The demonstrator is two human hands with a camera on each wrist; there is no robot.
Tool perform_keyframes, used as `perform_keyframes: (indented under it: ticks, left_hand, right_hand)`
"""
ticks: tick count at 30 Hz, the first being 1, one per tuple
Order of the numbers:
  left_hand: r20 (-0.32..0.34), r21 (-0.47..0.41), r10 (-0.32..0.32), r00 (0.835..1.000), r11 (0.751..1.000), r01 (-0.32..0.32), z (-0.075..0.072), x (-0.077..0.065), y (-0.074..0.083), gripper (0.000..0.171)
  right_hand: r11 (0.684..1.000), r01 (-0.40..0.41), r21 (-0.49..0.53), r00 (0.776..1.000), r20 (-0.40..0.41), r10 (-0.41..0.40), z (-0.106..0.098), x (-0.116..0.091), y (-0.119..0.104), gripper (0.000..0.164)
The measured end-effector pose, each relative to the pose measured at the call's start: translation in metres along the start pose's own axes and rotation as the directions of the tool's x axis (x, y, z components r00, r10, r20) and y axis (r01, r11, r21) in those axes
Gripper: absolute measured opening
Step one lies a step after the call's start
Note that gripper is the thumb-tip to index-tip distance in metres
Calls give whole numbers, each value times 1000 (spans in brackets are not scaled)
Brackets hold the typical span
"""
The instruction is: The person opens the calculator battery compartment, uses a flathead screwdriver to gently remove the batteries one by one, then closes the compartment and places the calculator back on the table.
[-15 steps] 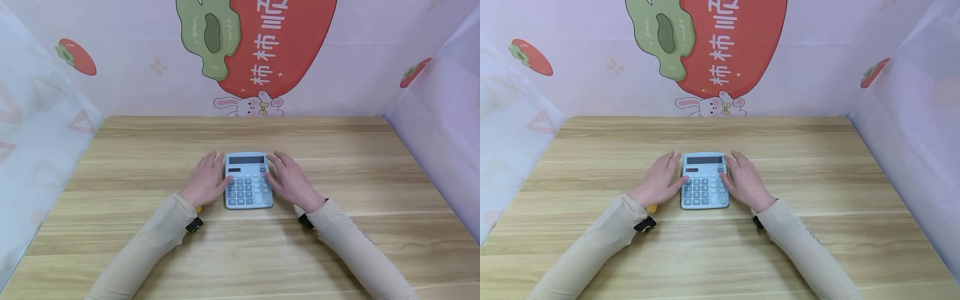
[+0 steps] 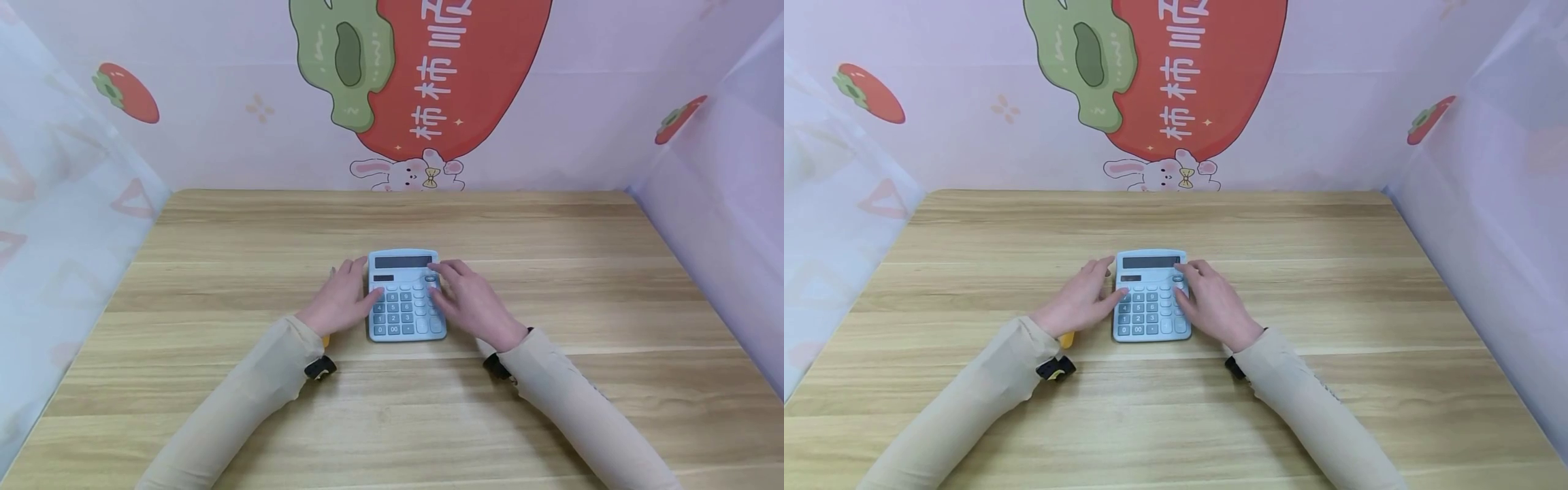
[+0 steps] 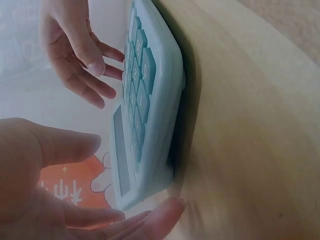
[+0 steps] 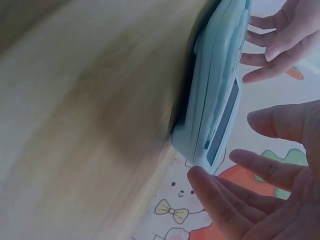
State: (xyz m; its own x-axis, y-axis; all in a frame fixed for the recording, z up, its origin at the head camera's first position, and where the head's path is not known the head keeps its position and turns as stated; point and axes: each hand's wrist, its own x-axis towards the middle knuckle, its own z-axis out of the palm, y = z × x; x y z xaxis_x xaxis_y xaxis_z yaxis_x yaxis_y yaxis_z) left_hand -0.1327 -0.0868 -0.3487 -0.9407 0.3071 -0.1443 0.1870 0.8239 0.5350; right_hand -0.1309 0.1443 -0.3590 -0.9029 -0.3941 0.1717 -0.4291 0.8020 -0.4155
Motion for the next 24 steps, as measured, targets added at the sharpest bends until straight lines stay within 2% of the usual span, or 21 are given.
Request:
perform_keyframes:
  ticks: [6, 12, 18, 24]
  left_hand:
    - [39, -1, -10, 999, 1000, 10, 2, 2, 0, 73]
    - [99, -1, -53, 994, 999, 54, 1, 4, 1, 77]
    - [125, 6, -81, 989, 997, 81, 2, 5, 3, 77]
    - [146, -17, -79, 986, 996, 82, 4, 7, 6, 76]
  right_hand:
    - [1000, -1, 10, 1000, 9, 1, 1, 0, -4, 39]
    - [1000, 2, -1, 1000, 1, -2, 3, 0, -6, 37]
    - [999, -7, -33, 1000, 15, 7, 3, -1, -10, 38]
    - [999, -4, -38, 999, 48, 6, 4, -3, -12, 41]
